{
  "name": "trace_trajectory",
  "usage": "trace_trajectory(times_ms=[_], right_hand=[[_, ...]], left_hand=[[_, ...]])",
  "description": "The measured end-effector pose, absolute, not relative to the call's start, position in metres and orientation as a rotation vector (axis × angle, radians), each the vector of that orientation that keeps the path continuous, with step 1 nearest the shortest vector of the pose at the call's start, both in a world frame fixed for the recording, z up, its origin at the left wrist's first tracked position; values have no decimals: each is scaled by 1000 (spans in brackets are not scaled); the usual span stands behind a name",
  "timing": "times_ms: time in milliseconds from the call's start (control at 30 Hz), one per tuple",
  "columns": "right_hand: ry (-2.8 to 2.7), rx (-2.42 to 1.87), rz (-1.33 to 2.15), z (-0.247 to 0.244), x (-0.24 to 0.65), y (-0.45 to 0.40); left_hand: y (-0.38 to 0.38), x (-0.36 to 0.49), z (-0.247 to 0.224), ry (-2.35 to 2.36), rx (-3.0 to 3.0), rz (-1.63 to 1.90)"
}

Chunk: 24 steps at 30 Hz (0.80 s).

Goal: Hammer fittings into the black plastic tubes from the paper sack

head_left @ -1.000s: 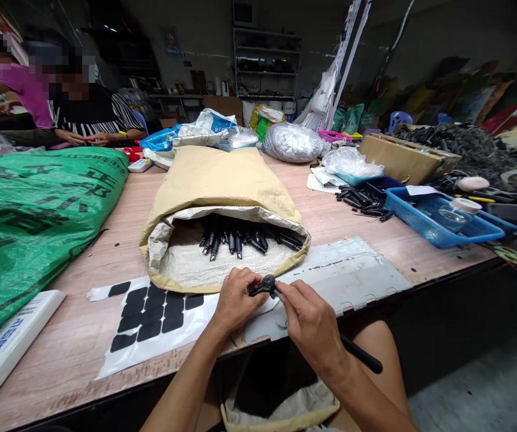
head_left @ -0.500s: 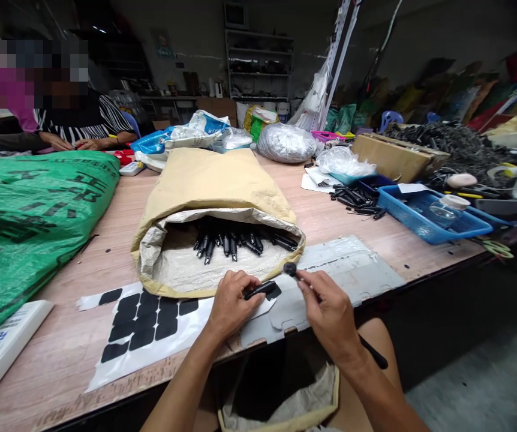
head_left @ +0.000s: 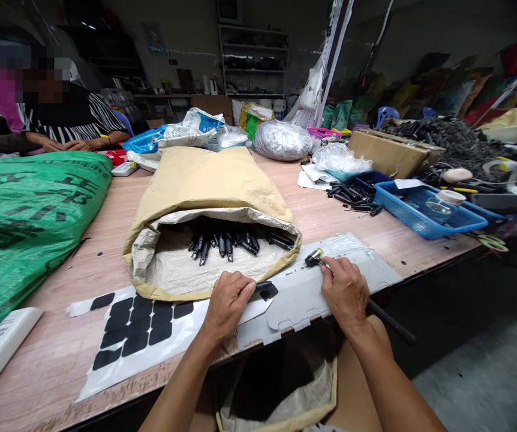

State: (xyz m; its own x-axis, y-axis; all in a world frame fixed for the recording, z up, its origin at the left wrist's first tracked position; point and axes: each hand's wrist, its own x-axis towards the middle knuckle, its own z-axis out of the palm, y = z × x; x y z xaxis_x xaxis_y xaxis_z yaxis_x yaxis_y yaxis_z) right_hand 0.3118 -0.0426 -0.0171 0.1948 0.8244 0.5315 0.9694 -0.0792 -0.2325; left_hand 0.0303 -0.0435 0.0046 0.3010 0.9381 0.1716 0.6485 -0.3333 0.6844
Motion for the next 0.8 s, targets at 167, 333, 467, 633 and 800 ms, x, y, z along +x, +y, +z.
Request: trace_trajectory(times_ms=[167,333,467,633,800], right_hand=[[-1645,-1949,-372,-17,310,-43],[-1658,-1963,-380,-16,309,-43],[-1656,-1962,-380,-15,309,-43],[-1655,-1963,-374,-15,309,-43],[-1651,-1963,-376,-15,308,-43]], left_hand=[[-41,31,3,1418,2097,744],[-71,37,31,1407,2181,657],[-121,48,43,1168,2134,382],[-160,70,-15,1228,2092,-84],[-164,81,-40,1361,2064,-242]])
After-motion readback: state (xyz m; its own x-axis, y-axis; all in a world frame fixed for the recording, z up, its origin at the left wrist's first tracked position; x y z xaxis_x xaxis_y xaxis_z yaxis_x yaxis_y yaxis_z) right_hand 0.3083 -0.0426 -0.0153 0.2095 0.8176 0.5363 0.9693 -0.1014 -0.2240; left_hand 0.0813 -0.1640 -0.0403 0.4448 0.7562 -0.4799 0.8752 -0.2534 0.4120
